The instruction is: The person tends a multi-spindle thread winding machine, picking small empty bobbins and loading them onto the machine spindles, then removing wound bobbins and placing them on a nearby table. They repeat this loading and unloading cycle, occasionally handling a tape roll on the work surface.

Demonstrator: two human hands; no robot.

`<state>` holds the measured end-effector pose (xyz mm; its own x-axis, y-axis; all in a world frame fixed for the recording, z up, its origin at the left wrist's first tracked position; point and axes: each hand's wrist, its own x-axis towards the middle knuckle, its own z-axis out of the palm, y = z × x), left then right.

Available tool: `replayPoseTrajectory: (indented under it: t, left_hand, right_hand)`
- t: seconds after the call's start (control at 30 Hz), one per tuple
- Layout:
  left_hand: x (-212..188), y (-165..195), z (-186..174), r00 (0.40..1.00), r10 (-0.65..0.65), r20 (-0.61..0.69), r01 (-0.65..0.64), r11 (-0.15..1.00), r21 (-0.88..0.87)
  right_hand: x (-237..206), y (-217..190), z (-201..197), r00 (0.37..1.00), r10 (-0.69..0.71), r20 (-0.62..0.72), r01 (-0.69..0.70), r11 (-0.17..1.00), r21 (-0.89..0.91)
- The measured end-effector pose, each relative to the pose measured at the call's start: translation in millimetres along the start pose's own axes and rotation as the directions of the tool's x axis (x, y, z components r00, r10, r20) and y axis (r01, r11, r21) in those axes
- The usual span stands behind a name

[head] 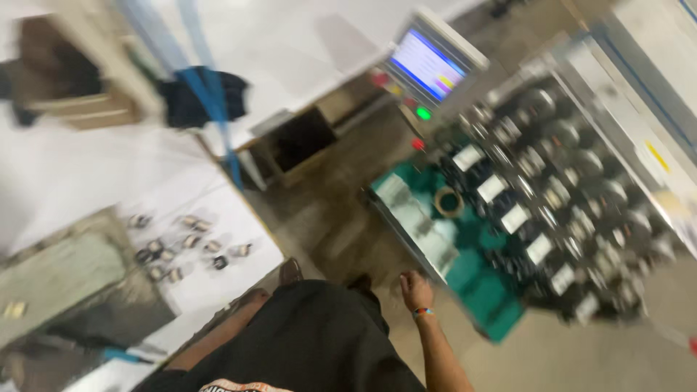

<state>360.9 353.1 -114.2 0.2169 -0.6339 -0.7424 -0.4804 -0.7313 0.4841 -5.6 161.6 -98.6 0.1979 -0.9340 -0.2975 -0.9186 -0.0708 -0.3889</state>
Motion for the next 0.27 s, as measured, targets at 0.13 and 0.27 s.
replayPoseTrajectory:
  t: [0.13,0.27]
  left_hand:
    - [26,37,27,0.982,0.111,0.153,-0.124,0.989,0.080]
    - [63,49,68,0.926,0.158,0.342,-0.259,0.927,0.273]
  right_hand:
    - [-111,90,-10,0.850,0.523,-0.063,-0.521,0.852,0.049]
    - [-212,125,45,0.695,0.695,0.184,-0.705,0.709,-0.010]
